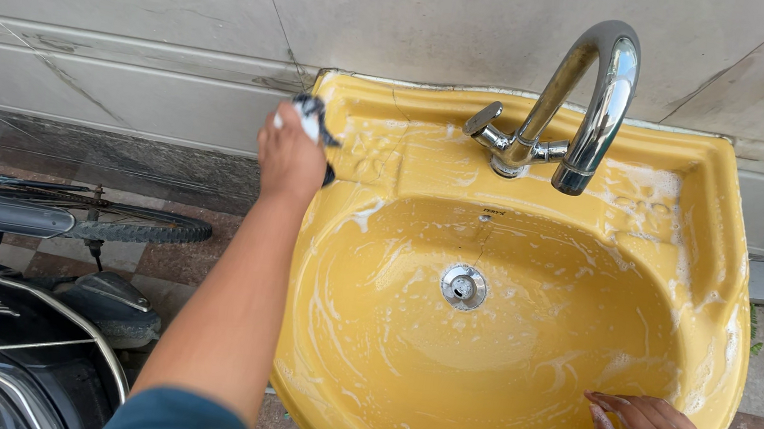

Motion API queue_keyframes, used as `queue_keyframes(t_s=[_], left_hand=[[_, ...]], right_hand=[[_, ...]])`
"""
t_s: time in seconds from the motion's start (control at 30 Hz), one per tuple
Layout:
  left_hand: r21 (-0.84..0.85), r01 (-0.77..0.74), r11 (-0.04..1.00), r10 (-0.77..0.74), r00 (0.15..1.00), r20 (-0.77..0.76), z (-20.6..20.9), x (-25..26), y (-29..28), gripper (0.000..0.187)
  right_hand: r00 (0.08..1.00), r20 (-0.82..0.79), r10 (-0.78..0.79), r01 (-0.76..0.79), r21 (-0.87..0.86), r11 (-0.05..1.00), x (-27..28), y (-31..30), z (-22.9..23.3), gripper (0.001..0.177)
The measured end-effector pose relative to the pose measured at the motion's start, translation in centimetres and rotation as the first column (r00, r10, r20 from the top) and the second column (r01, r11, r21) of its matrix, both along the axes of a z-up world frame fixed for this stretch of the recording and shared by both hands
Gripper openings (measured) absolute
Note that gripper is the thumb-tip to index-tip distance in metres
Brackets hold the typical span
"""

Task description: The person scrubs a yellow bathroom sink with a dark sponge, working the basin, rim, and faucet area while soapy water is present. The person repeatedly wipes and rinses the sponge and continues scrubbing different sections of the sink throughout the clip.

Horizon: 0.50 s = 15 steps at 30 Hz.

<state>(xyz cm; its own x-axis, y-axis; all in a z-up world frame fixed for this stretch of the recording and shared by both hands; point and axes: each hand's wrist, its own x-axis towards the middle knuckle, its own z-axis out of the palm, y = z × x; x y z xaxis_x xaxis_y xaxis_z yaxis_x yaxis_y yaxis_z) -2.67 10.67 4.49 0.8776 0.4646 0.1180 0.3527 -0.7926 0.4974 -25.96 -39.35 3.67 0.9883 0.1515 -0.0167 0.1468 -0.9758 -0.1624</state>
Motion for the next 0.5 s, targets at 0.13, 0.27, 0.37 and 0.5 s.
queue_keyframes(t_s=[0.13, 0.27, 0.37, 0.5], left_hand=[[0.026, -0.021, 0.999, 0.021, 1.000, 0.003, -0.1, -8.6, -0.3, 0.050], [0.067, -0.043, 0.997, 0.053, 0.986, -0.157, -0.1, -14.3, -1.0, 0.051], [0.070, -0.005, 0.998, 0.007, 0.999, -0.031, -0.5, -13.3, -1.2, 0.062], [0.065, 0.112, 0.992, -0.119, 0.986, 0.113, -0.4, -6.1, -0.5, 0.070]], right_hand=[[0.999, -0.001, 0.052, -0.052, 0.055, 0.997, -0.3, -0.4, -0.3, 0.029], [0.998, -0.045, 0.047, -0.045, 0.042, 0.998, 0.4, -0.8, -0.5, 0.031], [0.999, 0.020, 0.046, -0.047, 0.058, 0.997, 0.1, -0.7, -0.6, 0.030], [0.999, 0.014, 0.030, -0.030, 0.034, 0.999, 0.1, -0.3, -0.3, 0.029]])
